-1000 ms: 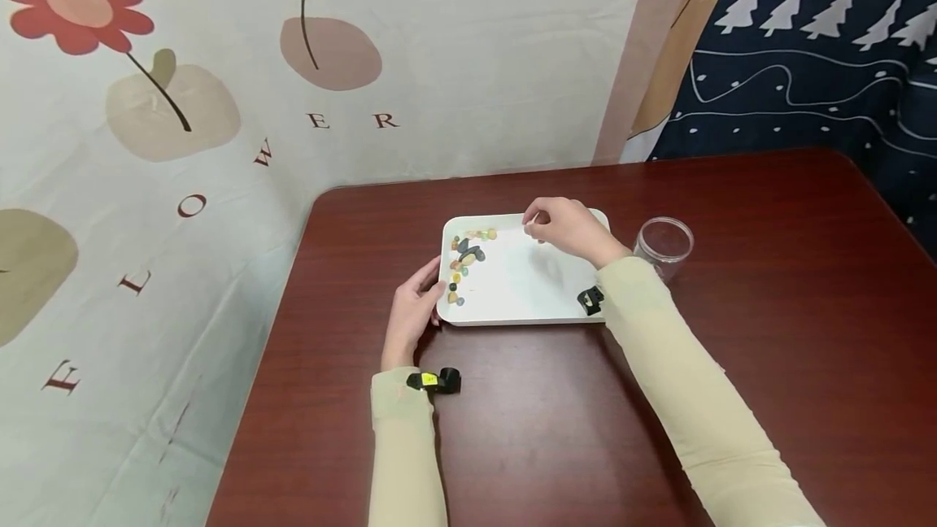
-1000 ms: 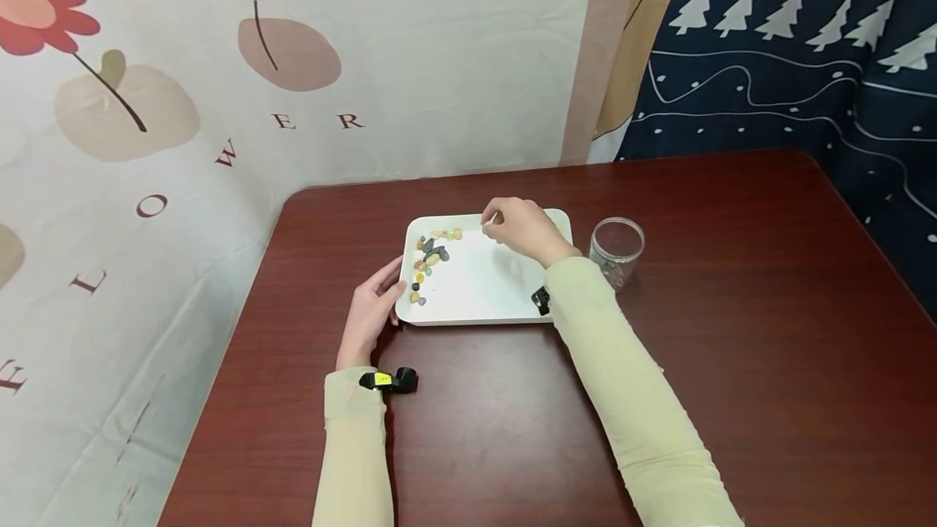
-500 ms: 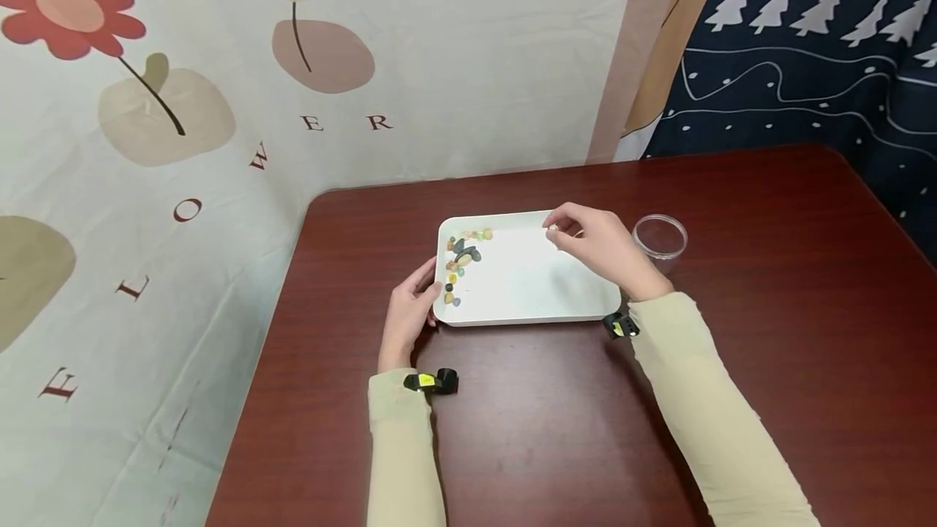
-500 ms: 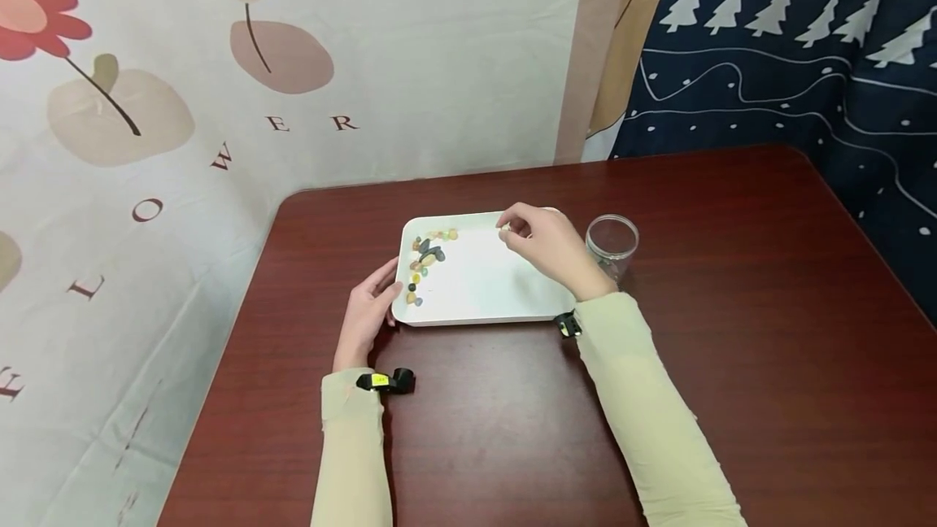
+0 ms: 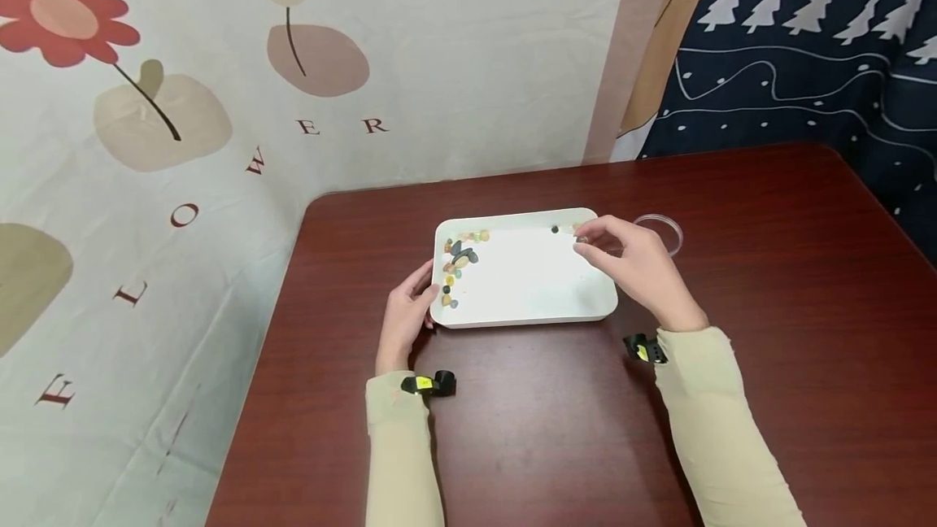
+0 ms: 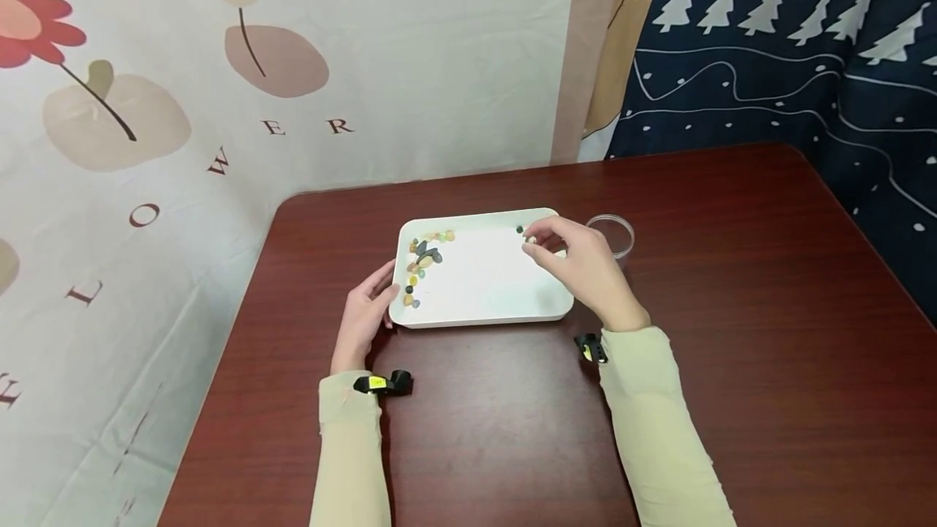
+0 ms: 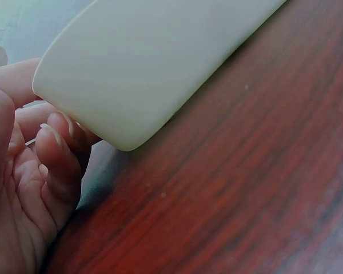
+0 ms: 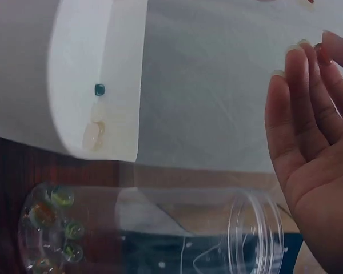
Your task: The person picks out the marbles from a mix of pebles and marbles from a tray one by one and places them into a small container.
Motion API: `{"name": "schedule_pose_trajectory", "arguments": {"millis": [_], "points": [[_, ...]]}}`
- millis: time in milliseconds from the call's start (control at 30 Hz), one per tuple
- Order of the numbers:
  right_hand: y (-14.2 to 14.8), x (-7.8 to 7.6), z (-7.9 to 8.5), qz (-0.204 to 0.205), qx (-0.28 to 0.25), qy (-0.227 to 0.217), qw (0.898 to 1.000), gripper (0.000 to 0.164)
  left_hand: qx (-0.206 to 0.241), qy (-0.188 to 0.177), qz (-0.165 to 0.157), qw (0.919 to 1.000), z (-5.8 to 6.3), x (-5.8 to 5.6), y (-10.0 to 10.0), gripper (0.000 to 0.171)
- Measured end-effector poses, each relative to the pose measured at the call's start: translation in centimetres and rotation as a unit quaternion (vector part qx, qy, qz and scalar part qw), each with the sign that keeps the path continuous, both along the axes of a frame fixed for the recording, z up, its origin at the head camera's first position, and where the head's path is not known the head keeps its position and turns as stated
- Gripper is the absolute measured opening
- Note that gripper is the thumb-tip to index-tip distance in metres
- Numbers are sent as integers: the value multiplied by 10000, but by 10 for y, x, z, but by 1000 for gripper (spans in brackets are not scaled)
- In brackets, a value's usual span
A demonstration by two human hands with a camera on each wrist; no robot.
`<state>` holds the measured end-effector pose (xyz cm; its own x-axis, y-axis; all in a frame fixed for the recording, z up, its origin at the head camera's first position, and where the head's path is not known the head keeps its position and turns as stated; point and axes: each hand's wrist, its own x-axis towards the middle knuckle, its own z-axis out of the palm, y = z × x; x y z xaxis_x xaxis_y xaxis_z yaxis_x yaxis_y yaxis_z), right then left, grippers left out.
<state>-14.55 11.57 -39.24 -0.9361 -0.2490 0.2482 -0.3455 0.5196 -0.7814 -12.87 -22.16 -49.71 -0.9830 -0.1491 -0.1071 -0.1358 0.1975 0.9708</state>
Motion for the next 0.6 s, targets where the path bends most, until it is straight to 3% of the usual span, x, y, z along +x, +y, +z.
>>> {"name": "schedule_pose_trajectory", "arguments": {"millis": [600], "points": [[21,12,4,-687,-249,113,9973,25,-42,50,5,10000,-2,-1,-1,39]]}}
